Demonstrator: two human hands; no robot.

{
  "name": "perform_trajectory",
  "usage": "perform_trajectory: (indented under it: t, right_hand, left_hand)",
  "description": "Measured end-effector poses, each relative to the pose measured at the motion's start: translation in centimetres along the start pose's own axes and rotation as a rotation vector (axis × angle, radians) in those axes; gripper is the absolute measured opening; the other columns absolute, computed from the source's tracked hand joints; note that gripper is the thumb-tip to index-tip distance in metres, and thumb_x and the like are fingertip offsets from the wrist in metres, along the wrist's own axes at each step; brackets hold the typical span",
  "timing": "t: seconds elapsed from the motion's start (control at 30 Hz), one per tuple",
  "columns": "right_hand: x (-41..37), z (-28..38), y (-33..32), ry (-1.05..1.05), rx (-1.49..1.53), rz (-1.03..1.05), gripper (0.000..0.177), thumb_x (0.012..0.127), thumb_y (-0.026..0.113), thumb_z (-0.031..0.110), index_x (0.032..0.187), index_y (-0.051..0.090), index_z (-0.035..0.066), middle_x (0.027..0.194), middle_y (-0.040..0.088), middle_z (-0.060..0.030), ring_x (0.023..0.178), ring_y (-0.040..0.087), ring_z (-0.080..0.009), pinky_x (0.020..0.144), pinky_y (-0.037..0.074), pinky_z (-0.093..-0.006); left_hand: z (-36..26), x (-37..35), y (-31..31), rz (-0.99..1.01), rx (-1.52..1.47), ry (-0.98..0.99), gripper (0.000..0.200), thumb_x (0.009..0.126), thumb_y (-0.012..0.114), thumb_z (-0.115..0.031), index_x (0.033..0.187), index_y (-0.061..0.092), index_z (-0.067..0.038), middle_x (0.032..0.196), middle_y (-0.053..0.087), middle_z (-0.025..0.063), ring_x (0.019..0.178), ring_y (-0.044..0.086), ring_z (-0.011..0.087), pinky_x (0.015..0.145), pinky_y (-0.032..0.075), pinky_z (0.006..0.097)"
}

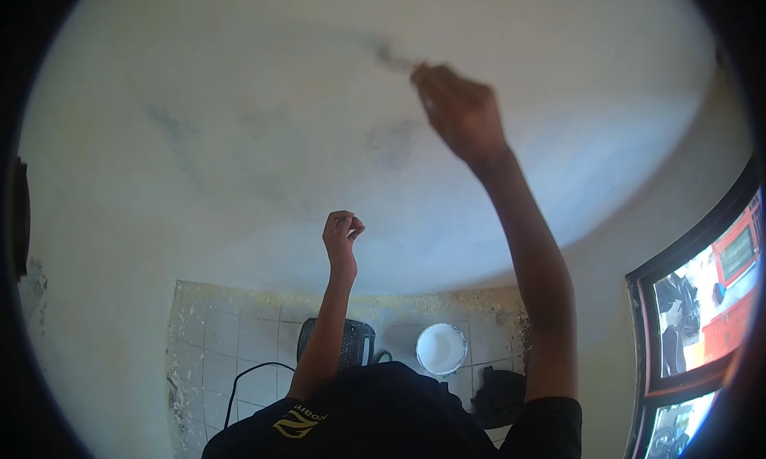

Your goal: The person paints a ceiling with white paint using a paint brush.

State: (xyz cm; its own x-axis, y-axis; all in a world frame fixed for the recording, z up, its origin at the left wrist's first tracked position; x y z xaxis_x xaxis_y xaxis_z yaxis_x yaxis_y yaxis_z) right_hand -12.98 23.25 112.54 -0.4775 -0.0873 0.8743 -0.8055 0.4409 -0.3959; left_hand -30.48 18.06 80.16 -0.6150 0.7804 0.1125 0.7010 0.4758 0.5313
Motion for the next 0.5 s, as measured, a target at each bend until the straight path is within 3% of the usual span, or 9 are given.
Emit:
perform_trajectory:
  t: [0.07, 0.1, 0.17, 0.23, 0.3, 0.37, 0.43, 0.47, 0.5]
  right_hand:
    - [3.2, 0.5, -3.5, -0.079, -0.191, -0.178, 0.017, 0.082, 0.073, -0.007, 0.096, 0.071, 0.001, 0.097, 0.074, -0.0136, 0.094, 0.073, -0.0268, 0.075, 0.061, -0.0330]
    - [4.1, 0.7, -4.6, -0.122, -0.227, -0.307, 0.017, 0.077, 0.074, -0.007, 0.089, 0.069, 0.004, 0.094, 0.072, -0.0098, 0.087, 0.073, -0.0235, 0.069, 0.061, -0.0326]
    - [4.4, 0.5, -4.6, -0.164, -0.177, -0.301, 0.018, 0.077, 0.073, -0.006, 0.092, 0.068, 0.005, 0.095, 0.071, -0.0091, 0.083, 0.072, -0.0227, 0.065, 0.060, -0.0321]
    - [2.6, 0.8, -1.7, -0.029, -0.086, -0.054, 0.017, 0.080, 0.072, -0.008, 0.095, 0.069, 0.000, 0.097, 0.073, -0.0136, 0.091, 0.073, -0.0264, 0.072, 0.061, -0.0320]
    - [-1.7, 1.1, 2.8, -0.068, -0.077, 0.142, 0.018, 0.079, 0.074, -0.003, 0.096, 0.068, 0.000, 0.097, 0.071, -0.0123, 0.083, 0.071, -0.0260, 0.067, 0.060, -0.0340]
    - [-3.7, 2.8, 4.0, 0.051, 0.045, 0.334, 0.015, 0.080, 0.075, 0.001, 0.093, 0.067, 0.001, 0.096, 0.071, -0.0108, 0.080, 0.072, -0.0260, 0.064, 0.060, -0.0332]
    - [-3.9, 3.0, 3.1, 0.252, 0.262, 0.324, 0.013, 0.081, 0.075, 0.000, 0.091, 0.066, 0.000, 0.094, 0.072, -0.0113, 0.080, 0.072, -0.0269, 0.065, 0.061, -0.0326]
    - [-3.7, 2.7, 3.1, 0.247, 0.261, 0.321, 0.013, 0.081, 0.075, 0.000, 0.091, 0.066, 0.000, 0.094, 0.072, -0.0113, 0.080, 0.072, -0.0269, 0.065, 0.061, -0.0326]
    - [-3.1, 2.9, 2.2, 0.132, 0.227, 0.181, 0.013, 0.082, 0.076, -0.001, 0.092, 0.067, 0.001, 0.093, 0.073, -0.0115, 0.082, 0.073, -0.0261, 0.066, 0.061, -0.0320]
  left_hand:
    - [0.1, -0.1, -0.2, -0.008, -0.011, -0.021, 0.008, 0.096, 0.052, -0.009, 0.097, 0.059, -0.005, 0.085, 0.063, 0.0050, 0.081, 0.062, 0.0143, 0.082, 0.053, 0.0335]
    - [0.1, 0.1, -0.1, -0.005, -0.012, -0.021, 0.008, 0.096, 0.052, -0.009, 0.097, 0.059, -0.005, 0.085, 0.063, 0.0050, 0.081, 0.062, 0.0143, 0.082, 0.053, 0.0335]
    - [0.2, 0.0, -0.3, -0.009, -0.015, -0.019, 0.009, 0.096, 0.052, -0.009, 0.097, 0.059, -0.005, 0.085, 0.063, 0.0050, 0.082, 0.062, 0.0143, 0.082, 0.053, 0.0337]
    - [0.1, 0.1, -0.3, -0.008, -0.013, -0.018, 0.009, 0.096, 0.052, -0.009, 0.097, 0.059, -0.005, 0.085, 0.063, 0.0050, 0.082, 0.062, 0.0143, 0.083, 0.053, 0.0339]
    - [0.1, 0.0, -0.2, -0.007, -0.014, -0.018, 0.009, 0.096, 0.052, -0.009, 0.098, 0.059, -0.005, 0.085, 0.063, 0.0051, 0.082, 0.062, 0.0144, 0.083, 0.053, 0.0341]
    - [-0.2, -0.1, 0.0, 0.015, -0.021, 0.004, 0.009, 0.096, 0.051, -0.009, 0.098, 0.060, -0.005, 0.085, 0.063, 0.0052, 0.082, 0.062, 0.0144, 0.083, 0.053, 0.0344]
    - [-0.3, -0.1, 0.0, 0.006, -0.017, 0.000, 0.009, 0.096, 0.051, -0.009, 0.098, 0.060, -0.005, 0.085, 0.063, 0.0051, 0.082, 0.062, 0.0145, 0.083, 0.053, 0.0343]
    - [-0.3, -0.1, 0.0, -0.003, -0.007, -0.008, 0.009, 0.097, 0.051, -0.008, 0.098, 0.060, -0.005, 0.085, 0.063, 0.0051, 0.081, 0.062, 0.0145, 0.083, 0.053, 0.0342]
    - [-0.1, 0.0, 0.0, -0.002, -0.009, -0.002, 0.009, 0.097, 0.051, -0.008, 0.098, 0.060, -0.005, 0.085, 0.063, 0.0051, 0.081, 0.062, 0.0145, 0.083, 0.053, 0.0342]
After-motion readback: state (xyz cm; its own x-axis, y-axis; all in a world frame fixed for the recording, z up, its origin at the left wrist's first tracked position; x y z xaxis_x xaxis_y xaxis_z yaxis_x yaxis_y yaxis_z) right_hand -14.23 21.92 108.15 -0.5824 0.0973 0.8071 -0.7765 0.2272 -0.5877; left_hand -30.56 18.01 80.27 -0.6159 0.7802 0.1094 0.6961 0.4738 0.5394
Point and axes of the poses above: each hand's wrist, its own x-axis towards the middle knuckle, its own y-axis out of the palm, z = x × y, the point moved 6 cm from there along x, towards the middle knuckle
